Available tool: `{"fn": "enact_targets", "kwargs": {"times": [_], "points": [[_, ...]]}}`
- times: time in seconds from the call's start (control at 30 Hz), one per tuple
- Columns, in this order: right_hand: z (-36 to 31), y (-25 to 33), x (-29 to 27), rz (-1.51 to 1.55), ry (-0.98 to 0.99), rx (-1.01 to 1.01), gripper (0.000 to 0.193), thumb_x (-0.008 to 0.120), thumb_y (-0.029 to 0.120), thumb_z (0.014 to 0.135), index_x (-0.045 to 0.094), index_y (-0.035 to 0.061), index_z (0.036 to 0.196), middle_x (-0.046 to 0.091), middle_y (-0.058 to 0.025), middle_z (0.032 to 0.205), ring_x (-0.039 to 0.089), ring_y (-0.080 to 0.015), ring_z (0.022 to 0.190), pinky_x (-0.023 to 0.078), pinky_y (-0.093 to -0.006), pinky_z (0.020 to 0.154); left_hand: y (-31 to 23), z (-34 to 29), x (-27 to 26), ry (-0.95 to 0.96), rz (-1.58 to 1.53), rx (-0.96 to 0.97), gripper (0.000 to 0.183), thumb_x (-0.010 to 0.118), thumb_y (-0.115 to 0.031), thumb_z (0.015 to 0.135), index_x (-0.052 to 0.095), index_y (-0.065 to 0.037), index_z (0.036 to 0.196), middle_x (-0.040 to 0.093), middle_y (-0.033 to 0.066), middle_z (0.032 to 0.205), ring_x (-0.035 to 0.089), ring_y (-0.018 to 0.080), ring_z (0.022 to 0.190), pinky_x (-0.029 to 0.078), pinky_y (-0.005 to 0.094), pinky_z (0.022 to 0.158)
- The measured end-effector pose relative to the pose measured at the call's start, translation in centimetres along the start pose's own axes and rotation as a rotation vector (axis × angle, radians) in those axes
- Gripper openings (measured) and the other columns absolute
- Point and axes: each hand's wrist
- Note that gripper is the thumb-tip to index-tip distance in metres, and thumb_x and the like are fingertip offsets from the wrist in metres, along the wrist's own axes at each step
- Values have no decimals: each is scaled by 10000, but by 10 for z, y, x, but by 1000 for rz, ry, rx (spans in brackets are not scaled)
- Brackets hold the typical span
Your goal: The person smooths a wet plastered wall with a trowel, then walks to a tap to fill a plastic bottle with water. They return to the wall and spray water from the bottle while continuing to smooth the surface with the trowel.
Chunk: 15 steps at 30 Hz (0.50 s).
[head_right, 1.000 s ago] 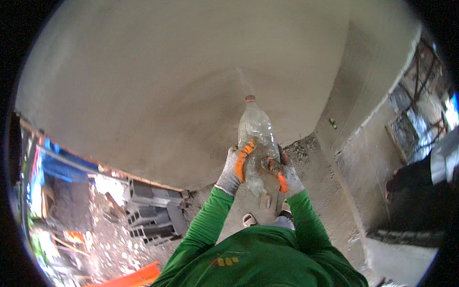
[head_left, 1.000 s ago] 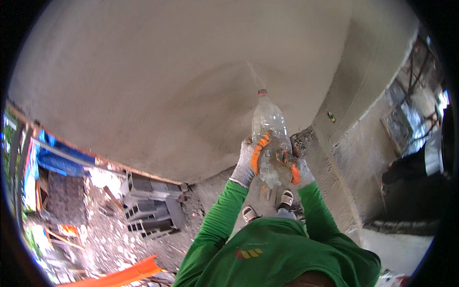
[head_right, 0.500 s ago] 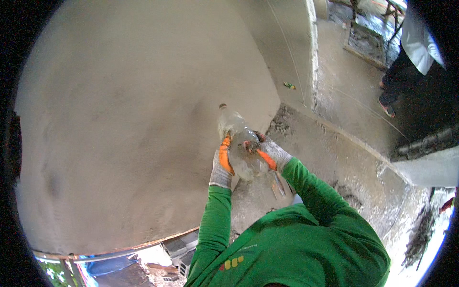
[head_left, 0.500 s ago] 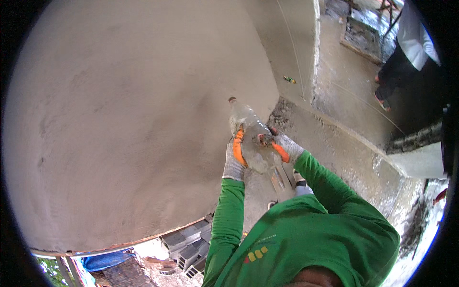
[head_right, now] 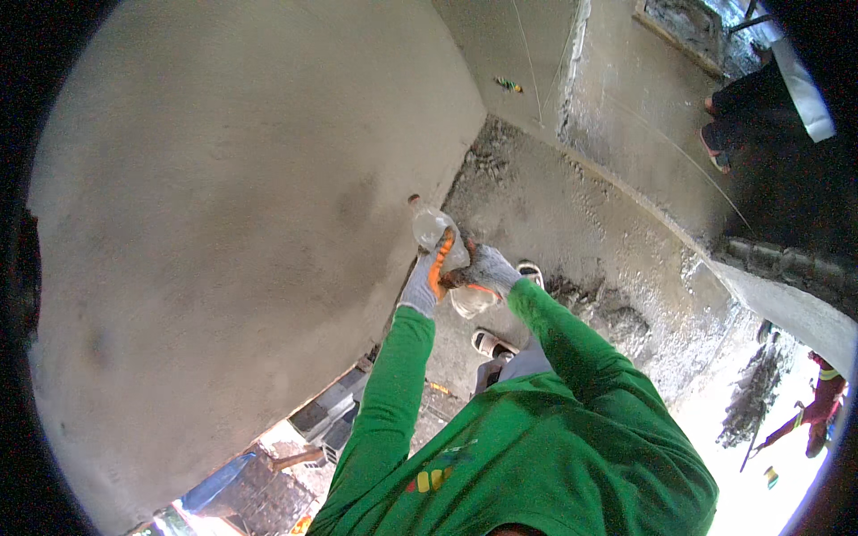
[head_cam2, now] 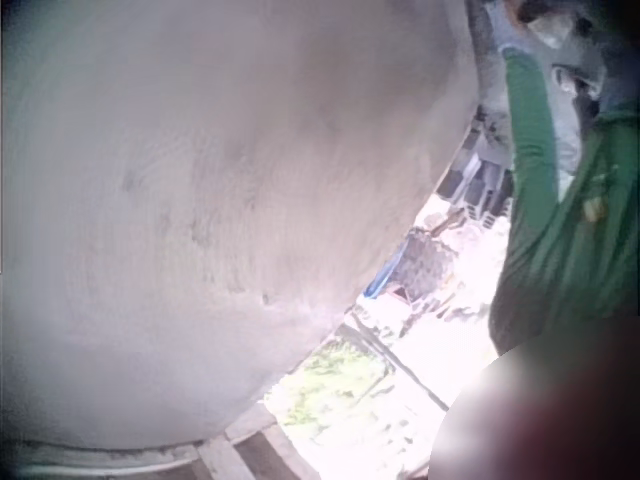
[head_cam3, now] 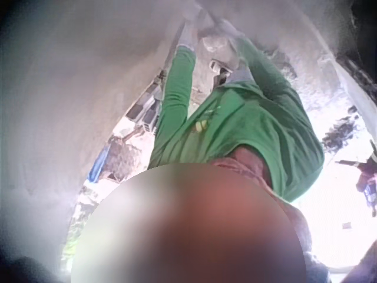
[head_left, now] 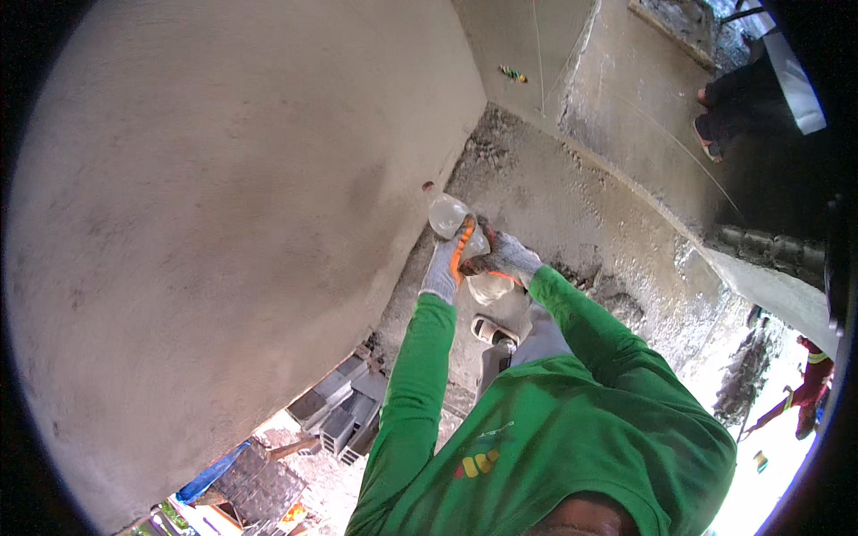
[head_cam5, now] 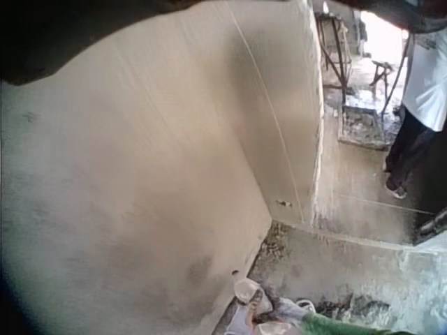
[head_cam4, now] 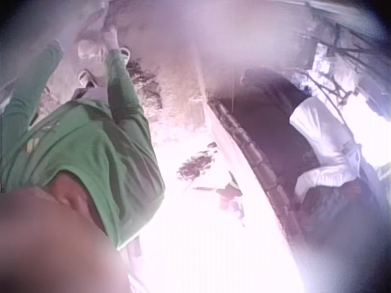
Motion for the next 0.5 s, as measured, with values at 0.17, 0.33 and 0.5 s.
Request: {"fn": "enact_targets", "kwargs": {"times": [0.17,0.33,0.5], "points": [[64,-47,-3,109,-177,31,879,822,514,734,475,14,1369,667,-202,1176,646,-276,1071,524,-403,883,39,55,-1,-289,-335,-89,523,473,-217,951,472,-10,1431,551,45,1378,507,177,1211,344,314,1080],[130,-107,10,193,23,17,730,790,478,761,577,27,1293,678,-211,1154,656,-317,1068,535,-400,874,118,95,-85,-48,-239,189,459,452,-279,998,525,-35,1379,511,125,1437,450,211,1333,308,383,1148],[131,-114,76,-25,-164,98,525,739,343,763,662,91,1218,712,-194,1057,690,-309,961,525,-454,852,196,112,-211,-148,-218,63,464,417,-262,1002,476,-6,1384,530,141,1402,499,241,1279,378,375,1090]]}}
Point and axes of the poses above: each hand's wrist, its own z-axis towards the middle knuckle, its own x-axis out of the palm, y = z × x
